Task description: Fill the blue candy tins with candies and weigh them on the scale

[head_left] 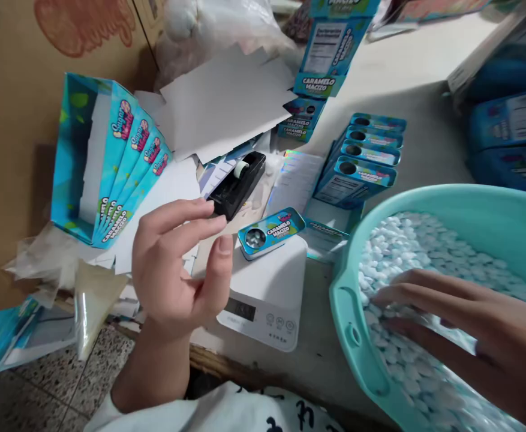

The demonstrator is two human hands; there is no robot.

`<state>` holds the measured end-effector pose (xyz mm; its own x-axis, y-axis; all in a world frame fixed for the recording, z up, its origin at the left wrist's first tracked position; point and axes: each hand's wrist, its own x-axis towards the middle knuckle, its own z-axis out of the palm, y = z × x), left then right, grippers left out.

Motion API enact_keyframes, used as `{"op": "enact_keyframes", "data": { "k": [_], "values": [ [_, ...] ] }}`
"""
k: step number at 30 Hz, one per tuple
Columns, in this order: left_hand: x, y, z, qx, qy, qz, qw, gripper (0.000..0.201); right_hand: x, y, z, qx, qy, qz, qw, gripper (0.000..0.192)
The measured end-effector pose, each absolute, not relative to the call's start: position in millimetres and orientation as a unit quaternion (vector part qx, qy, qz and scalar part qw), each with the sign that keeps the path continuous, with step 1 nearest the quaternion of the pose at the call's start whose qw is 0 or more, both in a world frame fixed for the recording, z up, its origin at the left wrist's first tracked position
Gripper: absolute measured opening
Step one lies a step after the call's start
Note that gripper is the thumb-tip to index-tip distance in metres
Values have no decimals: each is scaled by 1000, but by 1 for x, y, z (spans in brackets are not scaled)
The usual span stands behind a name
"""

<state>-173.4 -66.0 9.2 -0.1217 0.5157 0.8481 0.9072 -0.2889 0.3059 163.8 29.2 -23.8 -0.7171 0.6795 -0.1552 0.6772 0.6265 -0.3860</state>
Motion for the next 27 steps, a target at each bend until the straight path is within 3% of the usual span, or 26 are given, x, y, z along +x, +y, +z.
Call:
{"op": "enact_keyframes", "data": {
  "k": [5, 9, 11, 14, 18, 23, 25, 27],
  "values": [
    [-170, -64, 7, -654, -562, -486, 140, 30, 162, 29, -21, -319, -929, 190, 11, 31],
    [-164, -65, 8, -650, -661, -369, -59, 62, 149, 29, -11, -327, -926, 184, 30, 31],
    [-162, -64, 6, -629, -715, -283, -116, 61, 142, 28, 0, -349, -918, 186, 17, 37],
    [-160, -59, -3, -611, -736, -279, -84, 38, 133, 26, 19, -386, -904, 183, -23, 46],
    [-153, -47, -13, -640, -647, -414, -5, 30, 133, 25, 34, -412, -895, 169, -25, 46],
    [-129, -38, 11, -652, -506, -548, 139, 50, 139, 23, 41, -430, -893, 130, 12, 44],
    [-116, -34, 26, -711, -440, -515, 186, 57, 140, 21, 44, -436, -891, 121, 17, 42],
    [-104, -27, 37, -800, -412, -394, 187, 50, 139, 18, 50, -441, -889, 122, -8, 37]
  ]
}}
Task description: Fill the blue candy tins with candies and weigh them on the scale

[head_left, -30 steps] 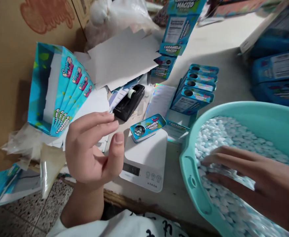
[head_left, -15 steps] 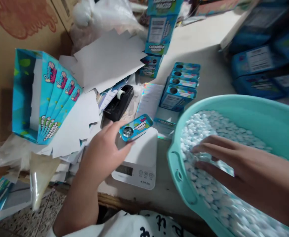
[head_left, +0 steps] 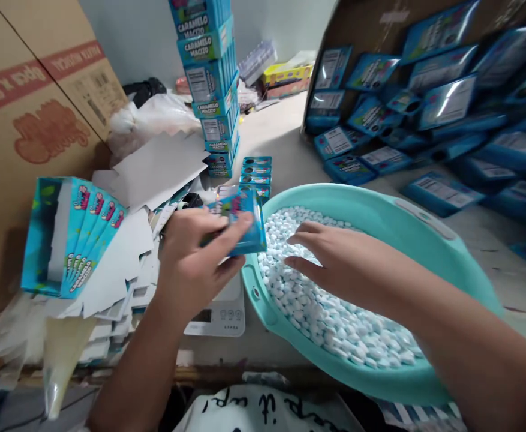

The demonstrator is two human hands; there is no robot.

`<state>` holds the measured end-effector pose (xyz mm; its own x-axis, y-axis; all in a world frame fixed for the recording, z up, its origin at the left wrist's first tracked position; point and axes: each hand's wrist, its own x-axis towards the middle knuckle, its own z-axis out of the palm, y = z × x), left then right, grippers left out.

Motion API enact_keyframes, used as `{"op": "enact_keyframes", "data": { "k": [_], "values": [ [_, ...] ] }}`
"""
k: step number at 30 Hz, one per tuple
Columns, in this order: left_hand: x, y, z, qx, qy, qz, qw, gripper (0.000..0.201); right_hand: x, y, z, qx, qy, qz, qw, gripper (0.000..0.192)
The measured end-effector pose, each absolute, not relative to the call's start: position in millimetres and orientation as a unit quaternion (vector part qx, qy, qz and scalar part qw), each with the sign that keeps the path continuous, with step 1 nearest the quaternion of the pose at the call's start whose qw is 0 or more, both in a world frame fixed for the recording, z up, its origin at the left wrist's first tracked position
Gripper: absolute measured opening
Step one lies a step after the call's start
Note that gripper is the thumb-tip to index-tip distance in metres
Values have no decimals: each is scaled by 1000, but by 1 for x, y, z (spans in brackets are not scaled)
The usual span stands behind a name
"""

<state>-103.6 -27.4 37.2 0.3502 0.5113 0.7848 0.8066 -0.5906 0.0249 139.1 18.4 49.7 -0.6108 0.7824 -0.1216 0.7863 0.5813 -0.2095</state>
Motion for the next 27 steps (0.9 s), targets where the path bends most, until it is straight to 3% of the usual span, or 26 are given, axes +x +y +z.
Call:
{"op": "enact_keyframes", "data": {
  "k": [3, 6, 9, 15, 21, 27],
  "values": [
    [-90, -18, 44, -866, -404, -234, 180, 37, 137, 13, 60, 445, 882, -124, 95, 36],
    [-83, -18, 47, -861, -380, -256, 221, 36, 137, 9, 67, 448, 877, -118, 125, 43],
    [-79, -26, 50, -847, -377, -285, 241, 37, 139, 7, 72, 455, 875, -117, 120, 39],
    [-76, -28, 45, -879, -395, -175, 201, 35, 142, 3, 81, 440, 886, -89, 116, 39],
    [-86, -35, 46, -864, -407, -244, 168, 43, 142, 5, 75, 441, 879, -106, 148, 38],
    [-119, -55, 34, -811, -466, -339, 100, 44, 147, 8, 67, 435, 886, -132, 97, 34]
  ]
}}
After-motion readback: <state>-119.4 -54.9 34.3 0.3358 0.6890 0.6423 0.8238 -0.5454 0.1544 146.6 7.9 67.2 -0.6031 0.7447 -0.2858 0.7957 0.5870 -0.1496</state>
